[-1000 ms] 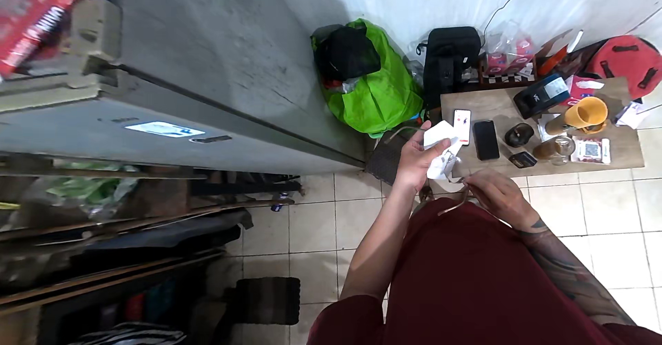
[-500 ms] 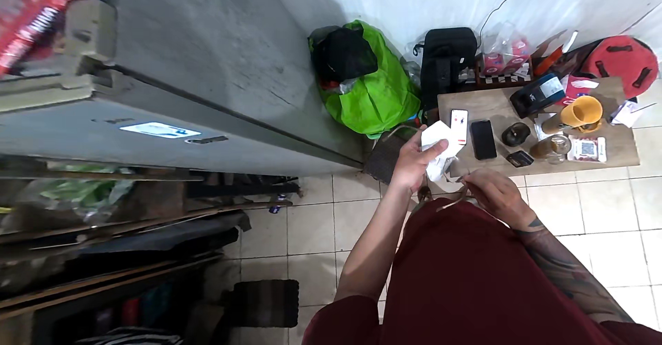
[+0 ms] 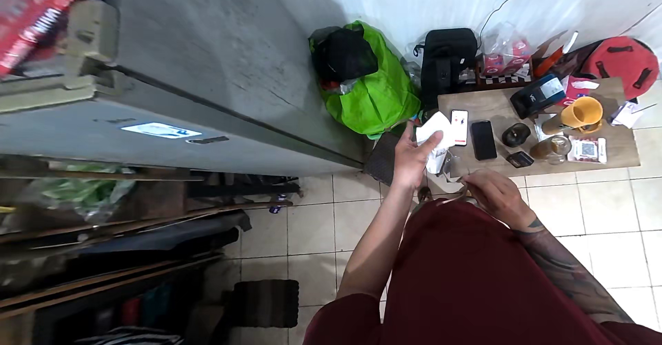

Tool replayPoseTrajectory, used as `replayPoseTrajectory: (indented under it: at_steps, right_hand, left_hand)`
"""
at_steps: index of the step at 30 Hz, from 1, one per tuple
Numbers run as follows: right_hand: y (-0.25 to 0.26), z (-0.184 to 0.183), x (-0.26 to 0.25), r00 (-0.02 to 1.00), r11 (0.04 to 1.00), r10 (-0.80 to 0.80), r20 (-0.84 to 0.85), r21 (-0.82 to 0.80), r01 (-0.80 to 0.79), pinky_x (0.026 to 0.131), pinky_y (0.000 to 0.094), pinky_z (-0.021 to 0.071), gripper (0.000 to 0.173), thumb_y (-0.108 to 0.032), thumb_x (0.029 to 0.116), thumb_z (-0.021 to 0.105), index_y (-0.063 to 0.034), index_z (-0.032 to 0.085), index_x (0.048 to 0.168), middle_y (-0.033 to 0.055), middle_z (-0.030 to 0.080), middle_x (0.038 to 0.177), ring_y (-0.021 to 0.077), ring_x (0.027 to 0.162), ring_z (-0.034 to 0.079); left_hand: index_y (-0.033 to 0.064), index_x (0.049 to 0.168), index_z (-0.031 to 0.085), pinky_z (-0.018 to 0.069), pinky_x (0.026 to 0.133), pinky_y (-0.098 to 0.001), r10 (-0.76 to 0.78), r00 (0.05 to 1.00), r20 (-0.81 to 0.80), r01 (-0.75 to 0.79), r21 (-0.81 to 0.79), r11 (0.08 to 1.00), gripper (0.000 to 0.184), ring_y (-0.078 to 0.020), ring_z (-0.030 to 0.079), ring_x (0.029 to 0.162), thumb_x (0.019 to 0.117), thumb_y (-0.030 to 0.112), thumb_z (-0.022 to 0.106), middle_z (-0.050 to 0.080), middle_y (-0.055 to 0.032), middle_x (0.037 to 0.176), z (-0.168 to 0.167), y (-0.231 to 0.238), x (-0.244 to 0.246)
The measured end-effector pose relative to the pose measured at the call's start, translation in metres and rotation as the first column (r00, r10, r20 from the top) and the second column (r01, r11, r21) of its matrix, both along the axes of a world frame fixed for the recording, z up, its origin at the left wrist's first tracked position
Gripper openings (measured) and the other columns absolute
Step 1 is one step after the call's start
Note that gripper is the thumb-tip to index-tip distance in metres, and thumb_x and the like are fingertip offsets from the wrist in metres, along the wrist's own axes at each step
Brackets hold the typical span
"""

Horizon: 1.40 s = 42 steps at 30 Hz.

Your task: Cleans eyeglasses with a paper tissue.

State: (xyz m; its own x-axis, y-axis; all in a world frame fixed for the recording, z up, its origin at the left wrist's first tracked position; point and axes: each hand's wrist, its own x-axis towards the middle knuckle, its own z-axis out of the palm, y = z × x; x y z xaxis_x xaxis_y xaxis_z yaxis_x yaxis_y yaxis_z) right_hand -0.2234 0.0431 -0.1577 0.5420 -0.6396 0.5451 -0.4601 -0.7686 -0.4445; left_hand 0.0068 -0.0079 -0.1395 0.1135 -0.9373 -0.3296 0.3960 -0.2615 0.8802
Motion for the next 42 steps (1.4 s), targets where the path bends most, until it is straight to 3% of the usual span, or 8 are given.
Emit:
replayPoseTrajectory:
  at_steps: [6, 16, 22, 25, 28, 33, 38, 42]
  right_hand:
    - [-0.001, -0.005, -0.001, 1.000, 1.000, -0.002, -0.004, 0.026, 0.002, 0.096, 0.0376, 0.0592, 0.019, -0.009, 0.0994, 0.066, -0.0026, 0.069, 0.117, 0.0115, 0.073, 0.109, 0.0218, 0.107, 0.071]
    - [-0.005, -0.006, 0.000, 1.000, 0.999, -0.023, -0.010, 0.022, 0.023, 0.091, 0.0357, 0.0605, 0.019, -0.011, 0.0996, 0.067, -0.0031, 0.070, 0.117, 0.0110, 0.074, 0.106, 0.0210, 0.101, 0.072]
    - [-0.014, -0.003, -0.003, 0.992, 0.996, -0.090, 0.091, 0.002, 0.090, 0.090, 0.0339, 0.0603, 0.017, -0.009, 0.0981, 0.068, -0.0028, 0.069, 0.113, 0.0108, 0.074, 0.104, 0.0185, 0.099, 0.072]
    - [-0.026, 0.004, 0.003, 0.988, 0.994, -0.098, 0.118, -0.036, 0.103, 0.088, 0.0347, 0.0613, 0.017, -0.007, 0.0972, 0.069, -0.0022, 0.067, 0.114, 0.0110, 0.073, 0.105, 0.0192, 0.100, 0.072]
    - [-0.035, 0.008, 0.010, 0.994, 0.993, -0.076, 0.081, -0.082, 0.083, 0.091, 0.0363, 0.0602, 0.017, -0.008, 0.0975, 0.068, -0.0025, 0.068, 0.113, 0.0114, 0.073, 0.106, 0.0210, 0.103, 0.071]
    - [-0.034, 0.004, 0.013, 1.000, 0.993, -0.011, -0.008, -0.117, 0.010, 0.096, 0.0400, 0.0575, 0.019, -0.012, 0.0982, 0.069, -0.0042, 0.070, 0.115, 0.0116, 0.073, 0.108, 0.0233, 0.105, 0.070]
    - [-0.038, 0.006, 0.012, 0.995, 0.994, -0.020, -0.100, -0.112, 0.009, 0.095, 0.0403, 0.0514, 0.015, -0.016, 0.0985, 0.069, -0.0160, 0.077, 0.112, 0.0026, 0.073, 0.103, 0.0205, 0.102, 0.065]
    - [-0.038, 0.006, 0.010, 0.994, 0.989, -0.022, -0.106, -0.150, 0.006, 0.099, 0.0414, 0.0472, 0.018, -0.012, 0.0988, 0.067, -0.0180, 0.076, 0.114, 0.0013, 0.071, 0.110, 0.0211, 0.104, 0.062]
  left_hand:
    - [0.0038, 0.153, 0.039, 0.0606, 0.093, -0.0442, -0.333, 0.938, -0.098, 0.339, 0.054, 0.939, 0.071, -0.0266, 0.071, 0.106, 0.0926, 0.010, 0.075, 0.068, -0.0170, 0.125, 0.002, -0.003, 0.018]
    - [0.0103, 0.154, 0.040, 0.0607, 0.091, -0.0457, 0.096, 0.994, -0.060, -0.098, -0.043, 0.994, 0.074, -0.0276, 0.069, 0.108, 0.0898, 0.007, 0.077, 0.066, -0.0159, 0.128, -0.005, -0.003, -0.004]
    - [0.0300, 0.149, 0.047, 0.0596, 0.089, -0.0353, 0.017, 0.982, -0.190, -0.040, -0.120, 0.992, 0.051, -0.0150, 0.068, 0.106, 0.1018, 0.029, 0.064, 0.066, -0.0021, 0.127, -0.001, 0.020, -0.003]
    - [0.0260, 0.136, 0.053, 0.0584, 0.091, -0.0330, -0.098, 0.919, -0.383, 0.032, -0.175, 0.984, 0.035, -0.0117, 0.067, 0.108, 0.1047, 0.039, 0.056, 0.067, 0.0004, 0.122, -0.015, 0.028, -0.007]
    - [0.0226, 0.127, 0.060, 0.0594, 0.085, -0.0334, -0.167, 0.864, -0.475, 0.106, -0.153, 0.983, 0.029, -0.0120, 0.069, 0.097, 0.0996, 0.030, 0.064, 0.071, -0.0002, 0.111, -0.024, 0.033, -0.021]
    - [0.0123, 0.133, 0.061, 0.0602, 0.085, -0.0391, -0.057, 0.957, -0.284, 0.065, 0.018, 0.998, 0.038, -0.0185, 0.070, 0.096, 0.0964, 0.015, 0.071, 0.071, -0.0088, 0.112, -0.003, 0.033, -0.039]
    - [0.0247, 0.156, 0.042, 0.0619, 0.085, -0.0440, -0.018, 0.999, -0.032, 0.019, 0.045, 0.999, 0.083, -0.0257, 0.072, 0.102, 0.0856, 0.016, 0.084, 0.070, -0.0114, 0.125, -0.003, 0.032, -0.027]
    - [0.0286, 0.160, 0.033, 0.0611, 0.087, -0.0413, -0.142, 0.990, -0.013, 0.142, 0.043, 0.989, 0.086, -0.0232, 0.072, 0.100, 0.0892, 0.014, 0.080, 0.070, -0.0111, 0.124, -0.001, 0.029, -0.022]
